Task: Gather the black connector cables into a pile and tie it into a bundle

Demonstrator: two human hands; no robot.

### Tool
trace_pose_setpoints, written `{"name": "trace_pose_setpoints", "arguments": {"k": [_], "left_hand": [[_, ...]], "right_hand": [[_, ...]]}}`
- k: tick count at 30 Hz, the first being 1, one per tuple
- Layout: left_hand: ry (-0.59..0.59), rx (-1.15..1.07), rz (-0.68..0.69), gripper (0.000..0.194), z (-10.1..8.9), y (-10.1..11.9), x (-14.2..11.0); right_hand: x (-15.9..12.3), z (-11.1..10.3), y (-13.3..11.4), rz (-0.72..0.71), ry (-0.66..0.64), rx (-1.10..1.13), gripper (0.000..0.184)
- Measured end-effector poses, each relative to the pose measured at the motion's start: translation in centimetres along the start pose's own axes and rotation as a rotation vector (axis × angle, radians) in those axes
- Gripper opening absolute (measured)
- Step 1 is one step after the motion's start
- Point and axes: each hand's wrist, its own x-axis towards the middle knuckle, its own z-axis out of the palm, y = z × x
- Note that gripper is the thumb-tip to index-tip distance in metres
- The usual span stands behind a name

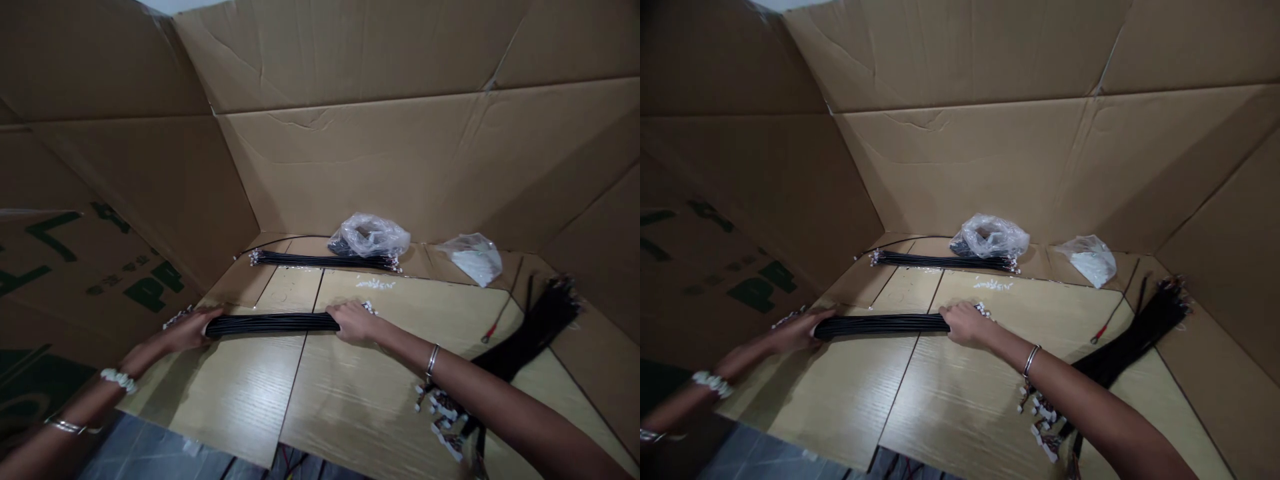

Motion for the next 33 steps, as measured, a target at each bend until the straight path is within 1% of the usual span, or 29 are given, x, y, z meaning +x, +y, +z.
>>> {"name": "trace_pose_setpoints", "arguments": {"k": [2, 4, 7, 9, 10, 11, 13, 15, 18, 20, 21, 23, 25, 27, 30, 33], "left_hand": [[0.001, 0.039, 0.035, 0.043, -0.1, -0.4, 0.1], [-0.04, 0.073, 0.05, 0.046, -0.2, -1.0, 0.2], [-0.125, 0.091, -0.013, 0.055, -0.5, -1.8, -0.2], [-0.139, 0.091, -0.051, 0.062, -0.8, -1.6, -0.5], [-0.133, 0.093, -0.05, 0.066, -0.9, -1.2, -0.5], [-0.117, 0.089, -0.034, 0.069, -0.9, -0.6, -0.5], [-0.087, 0.066, 0.035, 0.075, -0.7, 1.6, -0.3], [-0.03, 0.009, 0.161, 0.075, -0.2, 4.8, 0.3], [0.035, -0.043, 0.312, 0.085, 0.8, 10.4, 1.7], [0.079, -0.042, 0.31, 0.08, 1.4, 13.9, 2.7], [0.087, -0.03, 0.269, 0.073, 1.6, 15.5, 3.2], [0.057, -0.013, 0.194, 0.055, 2.0, 17.9, 4.3], [0.047, -0.007, 0.139, 0.04, 2.4, 19.4, 5.1], [0.047, -0.004, 0.1, 0.032, 2.8, 20.1, 5.7], [0.041, -0.004, 0.069, 0.029, 3.2, 20.2, 5.9], [0.02, -0.004, 0.074, 0.029, 3.5, 20.0, 5.8]], "right_hand": [[0.0, 0.1, -0.2, 0.005, 0.007, -0.005, 0.042], [0.0, 0.3, -0.3, 0.003, 0.018, -0.014, 0.044], [0.0, 0.6, -0.5, 0.004, 0.029, -0.028, 0.046], [0.0, 0.6, -0.5, 0.004, 0.03, -0.034, 0.045], [0.0, 0.7, -0.6, 0.004, 0.03, -0.036, 0.044], [0.0, 0.7, -0.6, 0.003, 0.029, -0.04, 0.044], [0.0, 0.6, -0.6, 0.005, 0.031, -0.05, 0.043], [0.0, 0.5, -0.7, 0.011, 0.024, -0.059, 0.043], [0.0, 0.0, -1.0, 0.024, 0.015, -0.071, 0.042], [0.0, -0.5, -1.3, 0.038, 0.016, -0.087, 0.041], [-0.1, -0.7, -1.4, 0.046, 0.011, -0.095, 0.042], [-0.2, -1.2, -1.8, 0.056, -0.016, -0.103, 0.043], [-0.3, -1.5, -2.0, 0.055, -0.052, -0.101, 0.044], [-0.4, -1.6, -2.1, 0.063, -0.077, -0.101, 0.045], [-0.5, -2.3, -1.7, 0.077, -0.121, -0.079, 0.044], [0.2, -4.2, -0.6, 0.065, -0.262, 0.067, 0.05]]}}
